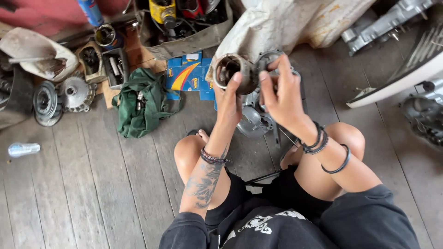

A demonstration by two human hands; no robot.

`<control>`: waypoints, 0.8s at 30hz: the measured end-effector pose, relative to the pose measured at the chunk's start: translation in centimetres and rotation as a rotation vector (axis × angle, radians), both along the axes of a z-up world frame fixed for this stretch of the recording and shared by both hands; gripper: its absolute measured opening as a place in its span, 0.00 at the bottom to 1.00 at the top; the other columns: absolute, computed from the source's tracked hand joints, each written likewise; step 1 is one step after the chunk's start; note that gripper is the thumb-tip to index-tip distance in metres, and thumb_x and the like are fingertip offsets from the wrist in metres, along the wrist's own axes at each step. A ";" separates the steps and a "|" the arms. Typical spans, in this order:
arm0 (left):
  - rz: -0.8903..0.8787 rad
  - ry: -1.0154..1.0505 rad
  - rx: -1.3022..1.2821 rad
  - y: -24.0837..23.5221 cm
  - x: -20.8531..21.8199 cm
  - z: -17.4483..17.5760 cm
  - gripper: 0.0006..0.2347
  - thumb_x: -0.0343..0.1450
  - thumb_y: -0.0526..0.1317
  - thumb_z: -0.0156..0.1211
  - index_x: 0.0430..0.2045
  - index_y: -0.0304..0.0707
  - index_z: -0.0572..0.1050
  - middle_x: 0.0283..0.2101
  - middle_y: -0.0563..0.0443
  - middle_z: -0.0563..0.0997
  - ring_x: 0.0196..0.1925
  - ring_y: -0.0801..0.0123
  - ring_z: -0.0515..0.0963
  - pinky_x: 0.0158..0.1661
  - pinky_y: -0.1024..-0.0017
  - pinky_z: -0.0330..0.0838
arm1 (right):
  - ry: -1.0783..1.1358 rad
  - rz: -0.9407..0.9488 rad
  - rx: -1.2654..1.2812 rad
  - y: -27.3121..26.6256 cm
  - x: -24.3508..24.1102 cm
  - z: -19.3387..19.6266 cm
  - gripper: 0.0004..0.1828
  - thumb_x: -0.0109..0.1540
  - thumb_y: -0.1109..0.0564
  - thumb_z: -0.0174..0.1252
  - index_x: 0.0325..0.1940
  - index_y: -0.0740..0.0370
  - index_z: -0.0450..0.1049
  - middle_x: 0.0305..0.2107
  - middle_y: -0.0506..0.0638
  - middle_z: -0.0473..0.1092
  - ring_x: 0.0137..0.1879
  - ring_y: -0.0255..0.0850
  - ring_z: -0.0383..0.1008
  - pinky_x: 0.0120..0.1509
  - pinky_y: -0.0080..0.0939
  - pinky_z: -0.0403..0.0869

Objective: Cleaning carbon deposits from a motorcycle piston using a small metal scraper.

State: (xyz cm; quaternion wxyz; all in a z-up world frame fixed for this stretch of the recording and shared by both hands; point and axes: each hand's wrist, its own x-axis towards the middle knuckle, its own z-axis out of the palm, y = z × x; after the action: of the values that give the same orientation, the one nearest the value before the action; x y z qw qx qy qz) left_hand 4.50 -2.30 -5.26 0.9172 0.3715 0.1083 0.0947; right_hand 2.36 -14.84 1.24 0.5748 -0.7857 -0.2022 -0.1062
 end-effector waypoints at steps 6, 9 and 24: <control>-0.272 0.028 -0.027 -0.5 -0.9 -3.6 0.43 0.68 0.44 0.71 0.73 0.41 0.43 0.67 0.30 0.60 0.59 0.48 0.71 0.54 0.44 0.74 | -0.147 -0.124 -0.229 -0.7 0.0 -1.2 0.07 0.71 0.60 0.56 0.48 0.62 0.65 0.11 0.47 0.66 0.17 0.42 0.71 0.21 0.36 0.64; -0.399 0.078 -0.046 -0.9 -0.7 -4.9 0.38 0.72 0.48 0.66 0.70 0.33 0.46 0.62 0.25 0.62 0.60 0.39 0.71 0.54 0.37 0.71 | -0.268 -0.257 -0.552 -1.2 -0.2 -1.8 0.11 0.66 0.52 0.61 0.48 0.52 0.67 0.12 0.42 0.67 0.22 0.40 0.76 0.29 0.39 0.72; -0.382 0.630 -0.366 -2.7 0.1 -1.9 0.19 0.59 0.44 0.71 0.40 0.35 0.77 0.38 0.47 0.83 0.37 0.61 0.82 0.28 0.75 0.81 | -0.388 -0.029 -0.382 -11.0 -2.5 7.8 0.13 0.71 0.54 0.61 0.52 0.68 0.79 0.35 0.52 0.78 0.39 0.42 0.79 0.46 0.42 0.76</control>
State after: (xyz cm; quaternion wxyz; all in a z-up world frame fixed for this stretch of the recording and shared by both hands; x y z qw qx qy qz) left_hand 4.55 -4.99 -7.13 0.8913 0.2263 0.3279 -0.2163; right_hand -0.15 -25.82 9.07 0.3651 -0.8477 -0.3135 -0.2232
